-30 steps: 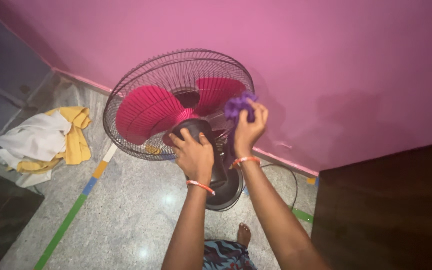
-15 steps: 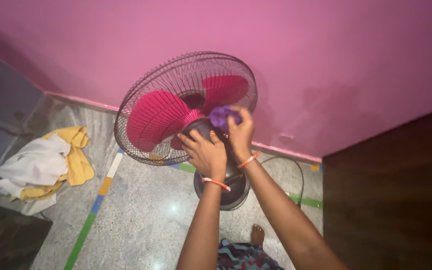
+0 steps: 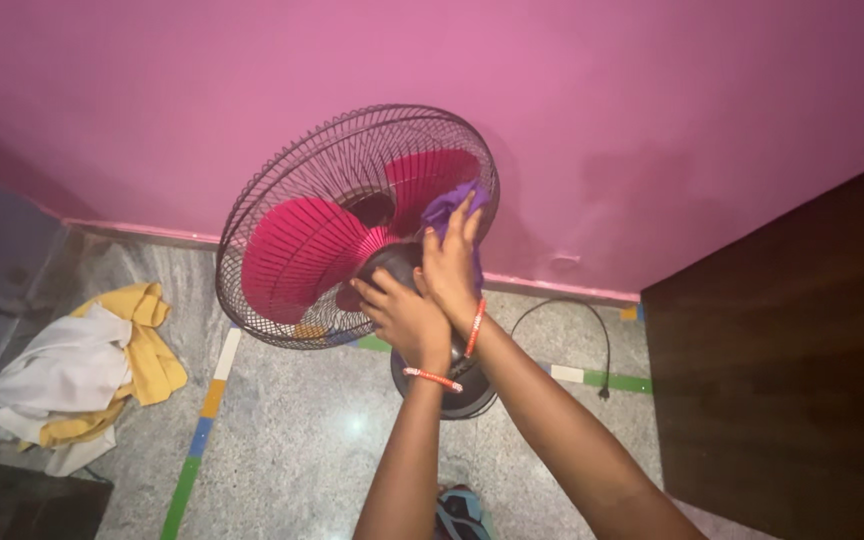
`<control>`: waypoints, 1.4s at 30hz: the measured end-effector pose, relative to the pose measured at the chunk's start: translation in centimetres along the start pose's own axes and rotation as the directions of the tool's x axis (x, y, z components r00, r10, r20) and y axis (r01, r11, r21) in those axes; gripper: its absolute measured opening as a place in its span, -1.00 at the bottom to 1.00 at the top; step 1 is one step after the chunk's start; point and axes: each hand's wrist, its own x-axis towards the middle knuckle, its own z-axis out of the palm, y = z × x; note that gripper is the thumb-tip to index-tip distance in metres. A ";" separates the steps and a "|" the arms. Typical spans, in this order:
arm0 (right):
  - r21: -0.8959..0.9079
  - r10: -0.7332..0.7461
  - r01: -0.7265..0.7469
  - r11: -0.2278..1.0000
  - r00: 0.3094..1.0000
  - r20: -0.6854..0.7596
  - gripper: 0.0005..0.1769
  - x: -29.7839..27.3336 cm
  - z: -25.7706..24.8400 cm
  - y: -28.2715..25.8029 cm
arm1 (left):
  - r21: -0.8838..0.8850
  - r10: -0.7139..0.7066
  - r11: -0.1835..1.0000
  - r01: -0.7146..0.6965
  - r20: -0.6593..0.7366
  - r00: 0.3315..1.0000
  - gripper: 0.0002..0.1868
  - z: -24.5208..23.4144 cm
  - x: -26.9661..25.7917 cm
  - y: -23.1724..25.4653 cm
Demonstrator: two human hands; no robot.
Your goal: The person wipes the front grill and blades of a standing fan using a purple cloth. They rotate the fan head to access different sections and continue wiping the grill and blades.
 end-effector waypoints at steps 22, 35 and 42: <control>0.217 -0.121 0.092 0.972 0.985 0.126 -0.57 -0.6 -2.4 2.5 | 0.080 0.022 0.997 -0.022 0.008 1.000 -0.38 0.3 -0.3 -0.2; -0.170 -0.453 0.437 0.883 0.702 -0.549 -0.63 5.1 -5.0 -4.6 | 0.069 0.067 0.996 -0.064 -0.037 0.997 -0.37 0.3 -0.5 -0.3; -0.036 -0.415 0.441 0.897 0.812 -0.411 -0.69 0.5 -4.0 -2.7 | 0.039 0.069 0.997 -0.067 -0.031 0.997 -0.38 -0.2 -0.4 -0.1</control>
